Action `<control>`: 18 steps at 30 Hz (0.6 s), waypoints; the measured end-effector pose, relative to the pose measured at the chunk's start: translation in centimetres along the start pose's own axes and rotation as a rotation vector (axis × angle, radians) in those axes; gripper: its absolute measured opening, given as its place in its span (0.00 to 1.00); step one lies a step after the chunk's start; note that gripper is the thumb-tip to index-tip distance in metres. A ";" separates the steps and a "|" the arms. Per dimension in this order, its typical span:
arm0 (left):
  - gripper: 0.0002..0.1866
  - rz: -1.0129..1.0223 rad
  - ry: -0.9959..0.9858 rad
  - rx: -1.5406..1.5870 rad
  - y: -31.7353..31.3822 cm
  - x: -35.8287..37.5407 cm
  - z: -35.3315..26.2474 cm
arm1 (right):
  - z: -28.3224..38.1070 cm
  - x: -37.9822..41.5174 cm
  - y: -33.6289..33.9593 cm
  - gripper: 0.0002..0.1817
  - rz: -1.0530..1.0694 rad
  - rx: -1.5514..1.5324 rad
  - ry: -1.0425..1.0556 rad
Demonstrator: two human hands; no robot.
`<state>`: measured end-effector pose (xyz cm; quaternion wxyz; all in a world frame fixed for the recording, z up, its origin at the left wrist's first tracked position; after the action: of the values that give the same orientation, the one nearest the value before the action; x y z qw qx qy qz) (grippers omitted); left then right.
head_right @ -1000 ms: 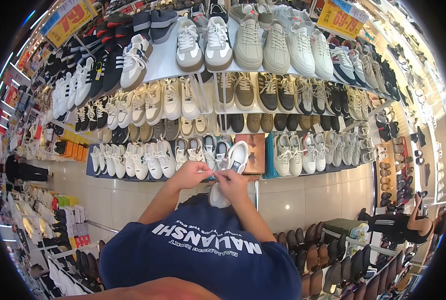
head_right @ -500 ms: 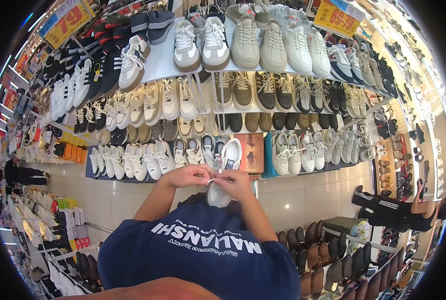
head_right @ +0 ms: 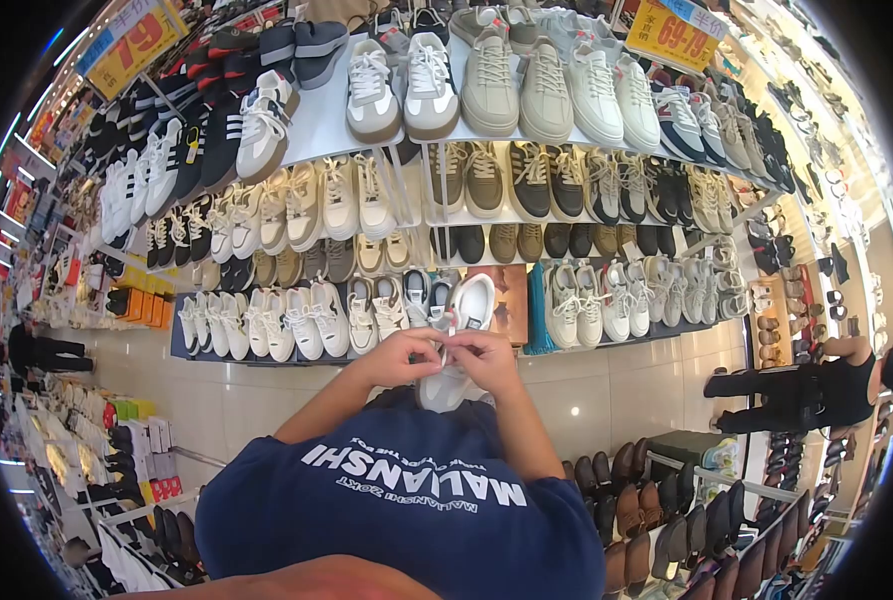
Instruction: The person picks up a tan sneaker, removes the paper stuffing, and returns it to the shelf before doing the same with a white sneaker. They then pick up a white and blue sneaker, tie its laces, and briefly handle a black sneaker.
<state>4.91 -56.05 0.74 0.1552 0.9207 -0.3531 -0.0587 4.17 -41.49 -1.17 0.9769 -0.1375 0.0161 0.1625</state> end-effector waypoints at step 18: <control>0.06 -0.388 -0.073 -0.135 0.2 -1.1 0.4 | 2.6 0.5 -0.5 0.08 -0.063 0.084 -0.080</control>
<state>3.89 -55.49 0.43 0.1892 0.9563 -0.1699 -0.1444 4.79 -41.05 1.42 0.9864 -0.0900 -0.0206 0.1360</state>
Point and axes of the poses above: each hand's wrist, its own x-axis away from the middle knuckle, its own y-axis out of the back of the hand, z = x × y, the point moved 8 cm from there along -x, towards the middle knuckle, and after that the axes turned 8 degrees about -x, right-handed, at the moved point
